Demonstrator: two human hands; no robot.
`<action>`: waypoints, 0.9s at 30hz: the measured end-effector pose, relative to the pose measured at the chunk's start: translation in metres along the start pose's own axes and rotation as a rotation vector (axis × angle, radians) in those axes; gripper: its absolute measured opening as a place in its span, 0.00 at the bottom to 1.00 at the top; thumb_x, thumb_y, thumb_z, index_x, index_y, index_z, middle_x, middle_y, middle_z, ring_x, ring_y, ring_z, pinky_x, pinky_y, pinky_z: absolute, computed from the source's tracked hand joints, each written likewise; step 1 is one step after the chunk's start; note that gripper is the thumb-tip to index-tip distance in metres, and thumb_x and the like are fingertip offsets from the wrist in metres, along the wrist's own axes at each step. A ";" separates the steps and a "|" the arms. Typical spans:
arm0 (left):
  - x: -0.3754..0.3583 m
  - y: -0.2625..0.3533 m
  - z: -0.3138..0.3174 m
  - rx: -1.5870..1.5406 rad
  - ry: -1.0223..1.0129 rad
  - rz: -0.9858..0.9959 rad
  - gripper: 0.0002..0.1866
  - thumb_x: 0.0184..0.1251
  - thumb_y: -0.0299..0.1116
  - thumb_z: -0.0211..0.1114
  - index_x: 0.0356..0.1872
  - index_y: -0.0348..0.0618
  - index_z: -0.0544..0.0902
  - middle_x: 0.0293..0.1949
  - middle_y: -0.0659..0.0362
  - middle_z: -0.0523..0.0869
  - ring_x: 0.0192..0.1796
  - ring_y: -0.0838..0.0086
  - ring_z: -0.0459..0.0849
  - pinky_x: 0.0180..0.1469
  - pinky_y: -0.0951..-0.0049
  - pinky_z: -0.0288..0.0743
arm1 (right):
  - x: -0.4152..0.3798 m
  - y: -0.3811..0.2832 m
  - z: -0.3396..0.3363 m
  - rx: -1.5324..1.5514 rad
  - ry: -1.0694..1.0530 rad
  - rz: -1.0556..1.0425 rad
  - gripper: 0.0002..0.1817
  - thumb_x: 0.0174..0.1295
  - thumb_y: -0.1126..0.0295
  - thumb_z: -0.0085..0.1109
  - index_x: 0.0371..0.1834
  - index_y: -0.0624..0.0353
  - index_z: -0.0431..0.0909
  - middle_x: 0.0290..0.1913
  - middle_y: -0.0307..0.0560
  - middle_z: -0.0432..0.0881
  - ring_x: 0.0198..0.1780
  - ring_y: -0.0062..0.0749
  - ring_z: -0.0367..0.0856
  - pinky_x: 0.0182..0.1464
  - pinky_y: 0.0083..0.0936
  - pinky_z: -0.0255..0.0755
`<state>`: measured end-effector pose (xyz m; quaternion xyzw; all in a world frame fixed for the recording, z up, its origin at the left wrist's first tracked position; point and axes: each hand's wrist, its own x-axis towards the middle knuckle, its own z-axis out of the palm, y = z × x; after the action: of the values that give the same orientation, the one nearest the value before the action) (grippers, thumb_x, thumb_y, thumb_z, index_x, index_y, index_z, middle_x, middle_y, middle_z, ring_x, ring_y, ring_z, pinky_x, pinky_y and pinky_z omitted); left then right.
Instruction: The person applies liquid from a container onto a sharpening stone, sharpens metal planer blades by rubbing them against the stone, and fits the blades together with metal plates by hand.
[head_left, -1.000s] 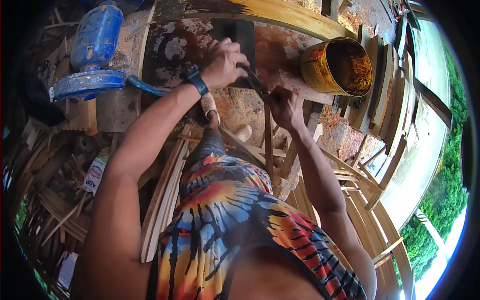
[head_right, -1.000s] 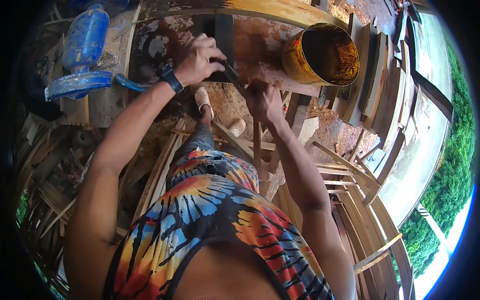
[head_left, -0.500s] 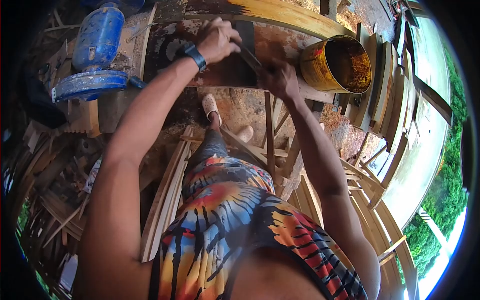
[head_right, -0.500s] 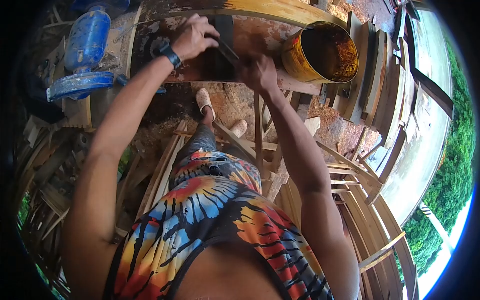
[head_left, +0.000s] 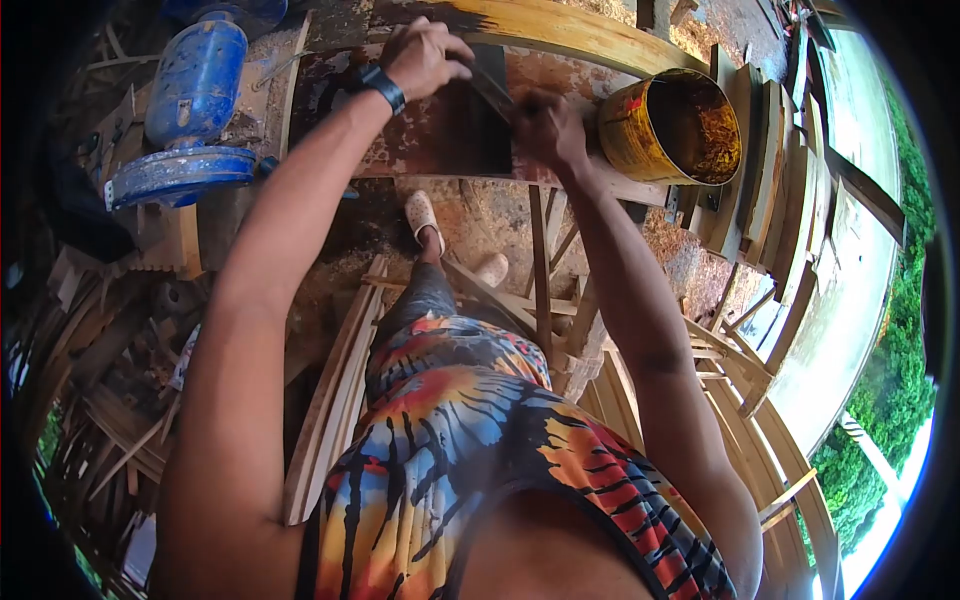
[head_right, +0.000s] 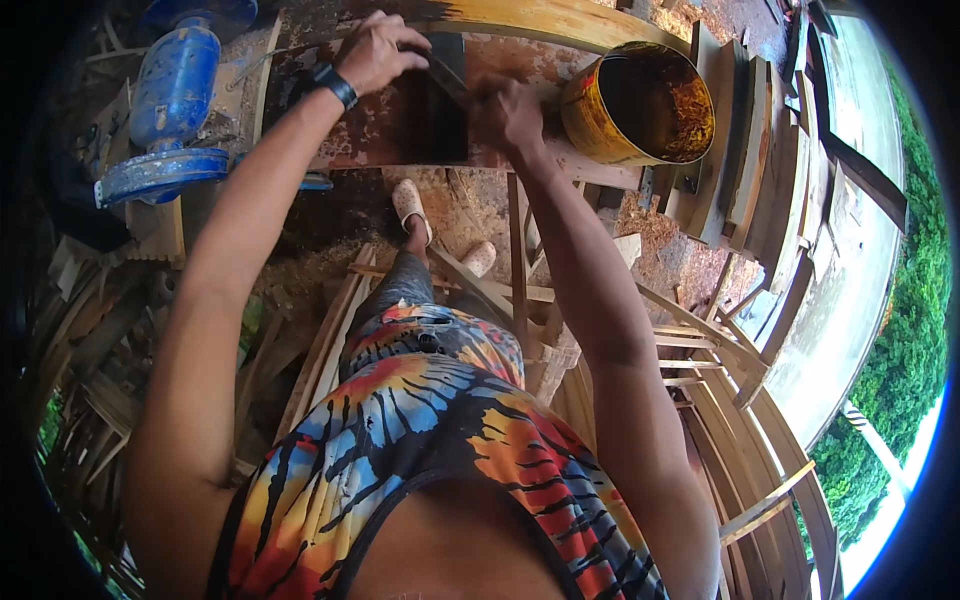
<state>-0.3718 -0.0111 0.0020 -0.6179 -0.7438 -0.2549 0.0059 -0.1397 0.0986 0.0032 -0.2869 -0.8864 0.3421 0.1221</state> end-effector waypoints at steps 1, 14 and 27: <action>0.008 -0.004 -0.005 -0.008 -0.060 -0.079 0.13 0.51 0.47 0.80 0.37 0.60 0.94 0.35 0.60 0.86 0.48 0.60 0.81 0.55 0.55 0.75 | 0.007 0.000 0.001 -0.007 0.016 -0.035 0.13 0.65 0.58 0.67 0.32 0.57 0.87 0.29 0.57 0.87 0.33 0.50 0.90 0.35 0.42 0.81; -0.060 0.083 -0.011 -0.286 -0.045 -0.025 0.11 0.48 0.39 0.82 0.35 0.54 0.94 0.30 0.65 0.80 0.42 0.67 0.77 0.49 0.65 0.72 | -0.106 -0.013 -0.045 0.096 -0.151 0.106 0.13 0.66 0.61 0.68 0.34 0.61 0.85 0.26 0.56 0.84 0.30 0.51 0.85 0.36 0.40 0.76; -0.021 0.019 -0.007 -0.162 -0.026 -0.109 0.13 0.52 0.39 0.79 0.40 0.53 0.93 0.32 0.58 0.81 0.44 0.60 0.77 0.52 0.61 0.74 | -0.022 -0.010 0.000 -0.020 0.017 -0.003 0.13 0.62 0.57 0.70 0.31 0.56 0.86 0.29 0.56 0.86 0.35 0.57 0.88 0.35 0.46 0.79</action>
<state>-0.3515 -0.0305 0.0081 -0.5781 -0.7533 -0.3061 -0.0679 -0.1261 0.0796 0.0098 -0.2898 -0.8892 0.3304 0.1274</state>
